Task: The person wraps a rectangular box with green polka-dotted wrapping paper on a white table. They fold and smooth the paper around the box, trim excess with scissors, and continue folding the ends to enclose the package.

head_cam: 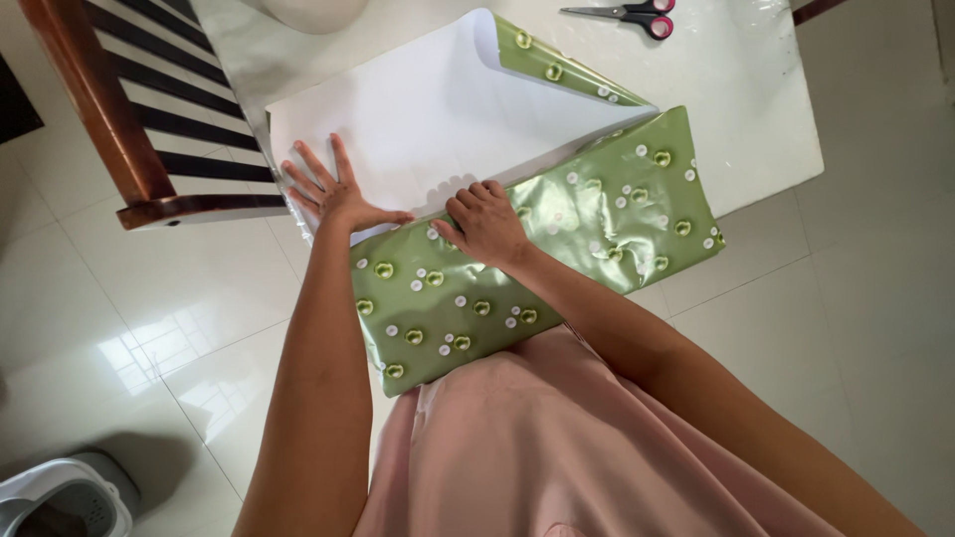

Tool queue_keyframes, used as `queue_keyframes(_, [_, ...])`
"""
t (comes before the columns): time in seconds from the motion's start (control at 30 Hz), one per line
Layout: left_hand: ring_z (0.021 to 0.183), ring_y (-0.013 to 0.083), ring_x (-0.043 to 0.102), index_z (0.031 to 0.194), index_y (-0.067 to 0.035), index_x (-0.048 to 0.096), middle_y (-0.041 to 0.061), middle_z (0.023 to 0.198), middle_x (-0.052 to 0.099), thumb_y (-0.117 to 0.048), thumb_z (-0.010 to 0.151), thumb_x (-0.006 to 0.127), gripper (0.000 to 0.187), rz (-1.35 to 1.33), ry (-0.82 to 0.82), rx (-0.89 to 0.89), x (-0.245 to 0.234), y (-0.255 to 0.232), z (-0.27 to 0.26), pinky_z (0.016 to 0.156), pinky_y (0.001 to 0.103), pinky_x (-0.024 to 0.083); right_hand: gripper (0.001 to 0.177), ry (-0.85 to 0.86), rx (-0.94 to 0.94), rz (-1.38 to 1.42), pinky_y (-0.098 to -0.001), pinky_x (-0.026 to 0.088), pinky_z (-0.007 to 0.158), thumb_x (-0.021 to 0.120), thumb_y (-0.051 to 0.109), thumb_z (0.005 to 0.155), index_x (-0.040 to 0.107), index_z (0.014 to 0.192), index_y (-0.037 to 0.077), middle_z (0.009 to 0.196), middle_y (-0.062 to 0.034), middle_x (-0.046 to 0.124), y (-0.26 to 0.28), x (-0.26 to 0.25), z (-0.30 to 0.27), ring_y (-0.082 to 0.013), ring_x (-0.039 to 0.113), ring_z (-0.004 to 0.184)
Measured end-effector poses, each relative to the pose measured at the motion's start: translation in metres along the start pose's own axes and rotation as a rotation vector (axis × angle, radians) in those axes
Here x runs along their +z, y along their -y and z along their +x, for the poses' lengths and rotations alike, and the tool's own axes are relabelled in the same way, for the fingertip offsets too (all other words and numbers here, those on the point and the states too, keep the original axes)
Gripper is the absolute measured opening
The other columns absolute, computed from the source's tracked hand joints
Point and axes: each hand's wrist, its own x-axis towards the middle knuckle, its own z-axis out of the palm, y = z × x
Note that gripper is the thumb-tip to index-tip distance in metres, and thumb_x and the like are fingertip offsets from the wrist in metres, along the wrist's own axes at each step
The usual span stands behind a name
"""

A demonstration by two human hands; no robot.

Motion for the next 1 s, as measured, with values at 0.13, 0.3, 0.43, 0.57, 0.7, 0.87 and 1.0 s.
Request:
queue_keyframes(0.13, [0.144,0.0524,-0.038,0.163,-0.028,-0.026,0.029,0.161,-0.039,-0.078,0.028,0.091,0.186,0.000,-0.006,-0.008,-0.001,-0.001,-0.001,0.120,0.074,-0.010,0.042,0.021,0.004,-0.015,-0.0411,0.042,0.095,0.056,0.044,0.104,0.063,0.083,0.009,0.085,-0.0082,0.061,-0.001,0.002,0.001,-0.0261,0.059,0.092])
queue_keyframes(0.3, [0.145,0.0519,-0.037,0.164,-0.028,-0.025,0.029,0.161,-0.038,-0.078,0.028,0.090,0.185,0.003,-0.016,-0.004,-0.001,0.000,-0.003,0.122,0.073,-0.009,0.043,0.027,0.006,-0.020,-0.0413,0.042,0.094,0.056,0.045,0.104,0.064,0.083,0.008,0.084,-0.0080,0.061,-0.002,0.004,0.000,-0.0261,0.058,0.091])
queue_keyframes(0.43, [0.146,0.0514,-0.036,0.165,-0.028,-0.022,0.027,0.163,-0.035,-0.076,0.029,0.092,0.184,-0.003,-0.026,-0.004,-0.001,-0.001,-0.003,0.122,0.073,-0.010,0.043,0.027,0.008,-0.001,-0.0412,0.042,0.095,0.055,0.046,0.104,0.064,0.084,0.008,0.085,-0.0080,0.061,-0.003,0.004,0.001,-0.0263,0.058,0.091])
queue_keyframes(0.57, [0.149,0.0513,-0.031,0.167,-0.029,-0.016,0.027,0.167,-0.029,-0.073,0.029,0.093,0.182,0.003,-0.071,0.009,0.003,-0.001,-0.006,0.122,0.073,-0.009,0.044,0.027,0.023,-0.007,-0.0414,0.042,0.095,0.056,0.047,0.102,0.063,0.083,0.009,0.084,-0.0080,0.062,-0.001,0.005,0.000,-0.0262,0.058,0.091])
queue_keyframes(0.7, [0.153,0.0514,-0.022,0.167,-0.024,-0.009,0.028,0.171,-0.017,-0.069,0.031,0.096,0.177,0.037,-0.124,-0.003,0.004,-0.009,-0.010,0.119,0.074,-0.008,0.044,-0.013,0.010,-0.003,-0.0411,0.042,0.095,0.056,0.047,0.103,0.062,0.083,0.009,0.086,-0.0081,0.062,-0.002,0.003,0.000,-0.0263,0.058,0.092])
queue_keyframes(0.87, [0.155,0.0407,-0.001,0.166,-0.018,0.010,0.019,0.170,0.012,-0.058,0.075,0.078,0.121,0.091,-0.279,0.076,0.012,-0.037,-0.024,0.120,0.068,-0.006,0.045,0.002,0.022,-0.003,-0.0420,0.043,0.094,0.058,0.048,0.103,0.061,0.081,0.009,0.084,-0.0080,0.062,-0.004,0.007,-0.001,-0.0264,0.058,0.089])
queue_keyframes(1.0, [0.156,0.0348,0.016,0.157,-0.009,0.037,0.017,0.165,0.032,-0.046,0.110,0.044,0.061,-0.001,-0.493,0.291,0.042,-0.066,-0.075,0.122,0.067,0.001,0.036,0.039,0.016,0.019,-0.0427,0.042,0.092,0.059,0.042,0.099,0.061,0.083,0.009,0.084,-0.0084,0.062,-0.007,0.012,-0.003,-0.0270,0.058,0.089])
